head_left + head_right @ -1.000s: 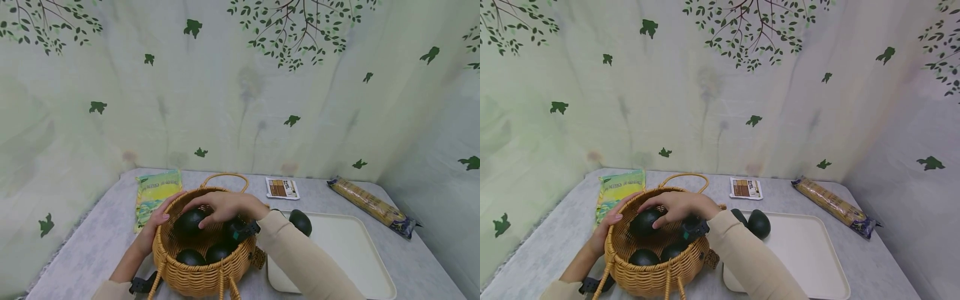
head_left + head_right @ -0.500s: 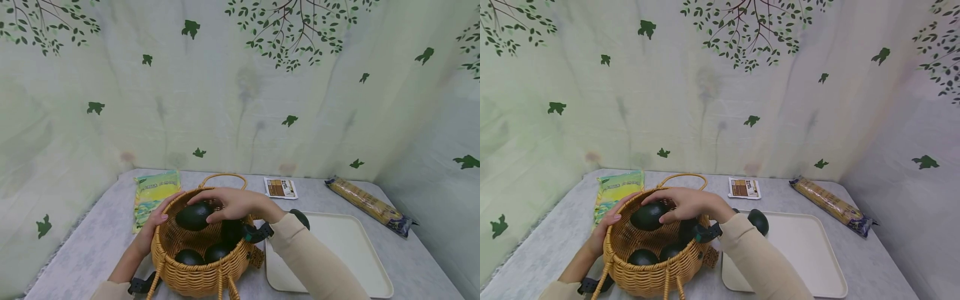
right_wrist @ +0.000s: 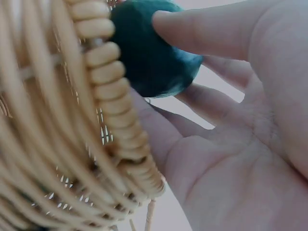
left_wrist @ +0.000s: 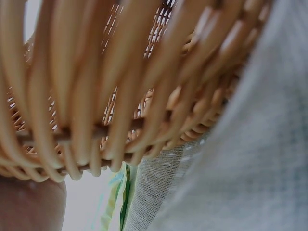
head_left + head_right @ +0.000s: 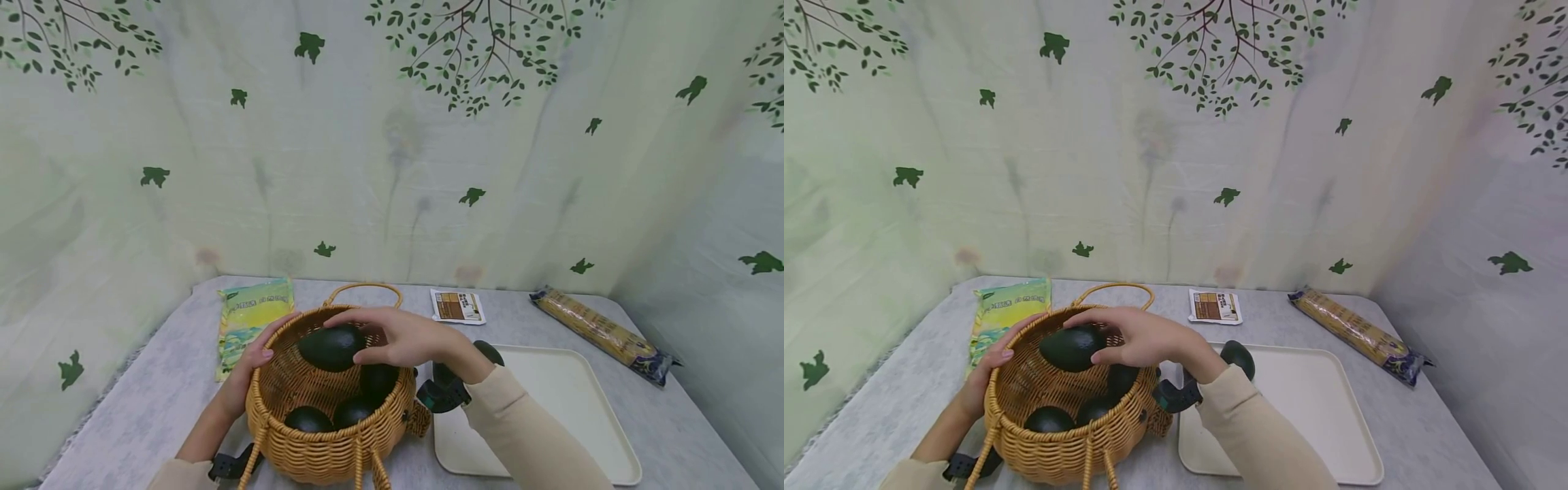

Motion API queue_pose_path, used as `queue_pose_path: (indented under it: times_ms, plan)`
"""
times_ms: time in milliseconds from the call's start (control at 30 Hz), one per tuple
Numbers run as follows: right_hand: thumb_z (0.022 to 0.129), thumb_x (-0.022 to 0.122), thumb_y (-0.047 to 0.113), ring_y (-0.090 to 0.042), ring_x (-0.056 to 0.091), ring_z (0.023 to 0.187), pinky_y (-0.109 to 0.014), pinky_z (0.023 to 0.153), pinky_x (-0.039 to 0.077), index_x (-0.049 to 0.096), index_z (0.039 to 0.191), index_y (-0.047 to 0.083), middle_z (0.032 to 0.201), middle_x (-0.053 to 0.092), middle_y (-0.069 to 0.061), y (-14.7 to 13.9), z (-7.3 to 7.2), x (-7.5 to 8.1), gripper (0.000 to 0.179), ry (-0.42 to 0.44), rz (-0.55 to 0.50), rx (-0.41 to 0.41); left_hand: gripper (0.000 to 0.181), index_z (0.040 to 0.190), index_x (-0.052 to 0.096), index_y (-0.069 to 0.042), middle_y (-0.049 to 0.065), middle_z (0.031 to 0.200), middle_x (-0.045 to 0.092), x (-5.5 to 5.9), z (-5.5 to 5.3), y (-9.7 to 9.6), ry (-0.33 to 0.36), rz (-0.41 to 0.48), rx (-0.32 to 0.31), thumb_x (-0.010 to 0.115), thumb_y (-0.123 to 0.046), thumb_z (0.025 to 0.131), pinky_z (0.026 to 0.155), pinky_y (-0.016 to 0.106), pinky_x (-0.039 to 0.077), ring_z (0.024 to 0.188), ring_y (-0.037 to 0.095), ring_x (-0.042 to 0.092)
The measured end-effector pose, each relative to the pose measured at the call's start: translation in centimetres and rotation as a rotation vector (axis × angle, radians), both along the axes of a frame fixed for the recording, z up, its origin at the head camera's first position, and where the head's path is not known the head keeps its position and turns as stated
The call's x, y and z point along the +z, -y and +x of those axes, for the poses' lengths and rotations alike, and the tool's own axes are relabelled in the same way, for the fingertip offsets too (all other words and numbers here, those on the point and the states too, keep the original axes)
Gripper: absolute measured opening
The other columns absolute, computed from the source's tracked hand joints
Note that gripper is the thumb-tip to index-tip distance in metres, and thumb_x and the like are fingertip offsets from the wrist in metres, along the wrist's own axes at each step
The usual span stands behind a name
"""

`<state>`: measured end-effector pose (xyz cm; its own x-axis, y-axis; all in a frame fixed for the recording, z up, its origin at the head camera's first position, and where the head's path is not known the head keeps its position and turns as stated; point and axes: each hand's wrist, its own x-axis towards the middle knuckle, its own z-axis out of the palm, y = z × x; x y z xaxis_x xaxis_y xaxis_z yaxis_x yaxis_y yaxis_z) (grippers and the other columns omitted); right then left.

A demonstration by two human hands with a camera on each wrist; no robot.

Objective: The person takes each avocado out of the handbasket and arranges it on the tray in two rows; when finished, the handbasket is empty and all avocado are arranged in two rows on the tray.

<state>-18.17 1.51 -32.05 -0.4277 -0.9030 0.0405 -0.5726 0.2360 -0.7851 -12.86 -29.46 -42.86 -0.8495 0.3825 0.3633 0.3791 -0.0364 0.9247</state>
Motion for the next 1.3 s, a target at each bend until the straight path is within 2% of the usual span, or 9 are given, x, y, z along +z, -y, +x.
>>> queue_pose_path:
  times_ms: [133,267,567,667,833,933,1100,1300]
  plan:
    - [0.102,0.064,0.019,-0.008,0.065,0.111,-0.034,0.094,0.054,0.045,0.154,0.035,0.143,0.055,0.010,-0.6,0.3,-0.4,0.058,0.036,-0.058,-0.033,0.061,0.163,0.022,-0.006,-0.004,0.156,0.040,-0.1,0.0,0.0,-0.003,-0.001,0.006,0.021,-0.020,0.104,0.105,0.029,0.046,0.138,0.008,0.046]
    - [0.101,0.066,0.021,-0.007,0.064,0.118,-0.031,0.094,0.055,0.045,0.154,0.036,0.145,0.054,0.009,-1.2,0.8,-0.8,0.059,0.065,-0.109,-0.071,0.061,0.163,0.023,-0.006,-0.005,0.156,0.041,0.0,0.0,0.0,-0.005,0.000,0.008,0.021,-0.019,0.104,0.106,0.029,0.045,0.138,0.008,0.046]
    - [0.098,0.070,0.016,-0.011,0.064,0.123,-0.032,0.093,0.057,0.048,0.151,0.035,0.146,0.055,0.004,-2.1,2.3,-1.6,0.060,0.092,-0.232,-0.140,0.061,0.162,0.024,-0.005,-0.003,0.156,0.042,0.1,-0.1,0.0,-0.015,-0.005,0.026,0.023,-0.019,0.103,0.106,0.030,0.046,0.140,0.013,0.045]
    - [0.097,0.072,0.015,-0.014,0.065,0.122,-0.031,0.093,0.057,0.050,0.151,0.031,0.148,0.054,0.003,-2.3,2.9,-2.1,0.060,0.037,-0.290,-0.173,0.061,0.162,0.024,-0.005,-0.003,0.157,0.042,0.0,-0.1,0.0,-0.016,-0.004,0.025,0.023,-0.020,0.103,0.106,0.030,0.045,0.141,0.014,0.045]
    - [0.094,0.075,0.014,-0.014,0.068,0.117,-0.028,0.090,0.058,0.053,0.149,0.022,0.154,0.052,-0.007,-2.6,3.9,-3.2,0.060,-0.180,-0.361,-0.248,0.061,0.162,0.023,-0.004,-0.002,0.157,0.042,-0.1,-0.1,0.0,-0.022,0.004,0.016,0.022,-0.018,0.103,0.106,0.031,0.046,0.141,0.015,0.045]
    - [0.092,0.077,0.013,-0.013,0.070,0.112,-0.029,0.088,0.059,0.054,0.149,0.020,0.151,0.055,-0.010,-2.9,4.4,-3.7,0.061,-0.275,-0.386,-0.289,0.061,0.162,0.023,-0.004,-0.003,0.156,0.042,-0.1,-0.2,-0.1,-0.024,0.001,0.021,0.023,-0.018,0.103,0.105,0.031,0.047,0.140,0.015,0.046]
    - [0.089,0.078,0.010,-0.015,0.071,0.112,-0.030,0.090,0.058,0.055,0.146,0.018,0.147,0.059,-0.006,-3.5,5.1,-4.3,0.062,-0.319,-0.445,-0.316,0.062,0.163,0.022,-0.004,-0.001,0.157,0.042,-0.1,-0.3,-0.2,-0.024,-0.006,0.011,0.023,-0.019,0.103,0.103,0.034,0.048,0.141,0.017,0.047]
    - [0.088,0.079,0.010,-0.018,0.067,0.121,-0.030,0.091,0.058,0.057,0.144,0.020,0.147,0.060,-0.007,-4.1,5.7,-4.4,0.061,-0.304,-0.470,-0.339,0.062,0.163,0.021,-0.004,-0.001,0.159,0.040,-0.2,-0.3,-0.2,-0.030,0.003,0.003,0.022,-0.018,0.103,0.105,0.033,0.047,0.142,0.015,0.045]
